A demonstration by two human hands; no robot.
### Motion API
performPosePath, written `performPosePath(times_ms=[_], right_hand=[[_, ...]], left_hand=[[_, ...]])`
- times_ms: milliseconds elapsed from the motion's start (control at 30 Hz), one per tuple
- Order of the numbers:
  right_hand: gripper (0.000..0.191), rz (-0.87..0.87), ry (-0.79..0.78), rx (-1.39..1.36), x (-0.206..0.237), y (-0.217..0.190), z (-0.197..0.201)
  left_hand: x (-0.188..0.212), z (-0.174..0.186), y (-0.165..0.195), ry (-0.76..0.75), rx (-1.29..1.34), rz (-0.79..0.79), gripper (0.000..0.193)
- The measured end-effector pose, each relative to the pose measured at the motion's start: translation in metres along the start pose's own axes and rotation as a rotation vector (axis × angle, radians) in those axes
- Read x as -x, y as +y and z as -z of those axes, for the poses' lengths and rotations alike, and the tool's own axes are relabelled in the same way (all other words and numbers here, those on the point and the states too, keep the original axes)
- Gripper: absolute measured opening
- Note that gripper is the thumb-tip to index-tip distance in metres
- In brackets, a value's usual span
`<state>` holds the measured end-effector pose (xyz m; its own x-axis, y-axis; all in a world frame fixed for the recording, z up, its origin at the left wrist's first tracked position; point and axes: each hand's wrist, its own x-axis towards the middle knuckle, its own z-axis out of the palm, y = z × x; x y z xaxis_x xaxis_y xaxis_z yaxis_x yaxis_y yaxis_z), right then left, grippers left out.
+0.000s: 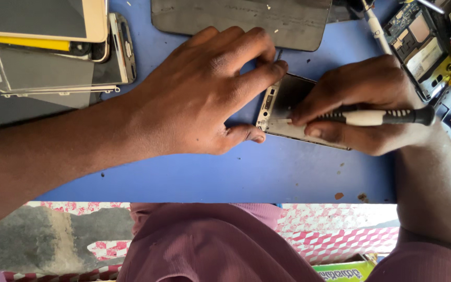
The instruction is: The person uses a screwdriver to remove screws from the top edge of a smartphone frame. They then use a small metal tool to pry and adjust internal components within the frame. The phone remains disassembled on the workbench throughout the clip.
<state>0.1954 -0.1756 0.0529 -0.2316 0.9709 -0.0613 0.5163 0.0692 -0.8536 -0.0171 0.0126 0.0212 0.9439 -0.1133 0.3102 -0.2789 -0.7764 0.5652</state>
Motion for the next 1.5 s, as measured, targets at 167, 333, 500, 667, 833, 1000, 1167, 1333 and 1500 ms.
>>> performPosePath(times_ms=[167,333,500,667,833,1000,1167,1333,1500], right_hand=[[0.020,0.036,-0.007,0.000,-0.002,-0.001,-0.001],[0.022,0.106,-0.024,-0.080,-0.003,0.005,-0.001],[0.023,0.085,0.001,-0.052,0.001,0.006,-0.006],[0.023,0.112,0.016,-0.011,0.000,0.004,-0.010],[0.022,0.105,0.011,-0.030,-0.001,0.003,-0.010],[0.021,0.052,0.044,-0.010,0.003,0.006,-0.006],[0.019,-0.151,0.135,0.093,0.008,0.007,-0.009],[0.027,-0.053,0.170,-0.014,0.007,0.006,-0.011],[0.052,-0.021,0.043,-0.153,0.005,0.000,-0.002]], left_hand=[[-0.002,0.002,0.000,0.027,0.028,-0.020,0.081],[-0.003,0.005,0.004,-0.030,0.044,0.004,0.075],[-0.003,0.007,0.002,-0.087,0.121,0.033,0.075],[-0.003,0.008,0.001,-0.107,0.107,0.014,0.075],[-0.002,0.009,0.001,-0.096,0.082,0.001,0.068],[0.000,0.008,0.001,-0.064,0.060,0.003,0.063],[-0.001,0.005,-0.003,-0.019,0.078,-0.039,0.063],[-0.003,0.000,-0.006,-0.035,0.031,-0.073,0.065],[-0.003,0.002,-0.009,0.017,0.117,-0.043,0.063]])
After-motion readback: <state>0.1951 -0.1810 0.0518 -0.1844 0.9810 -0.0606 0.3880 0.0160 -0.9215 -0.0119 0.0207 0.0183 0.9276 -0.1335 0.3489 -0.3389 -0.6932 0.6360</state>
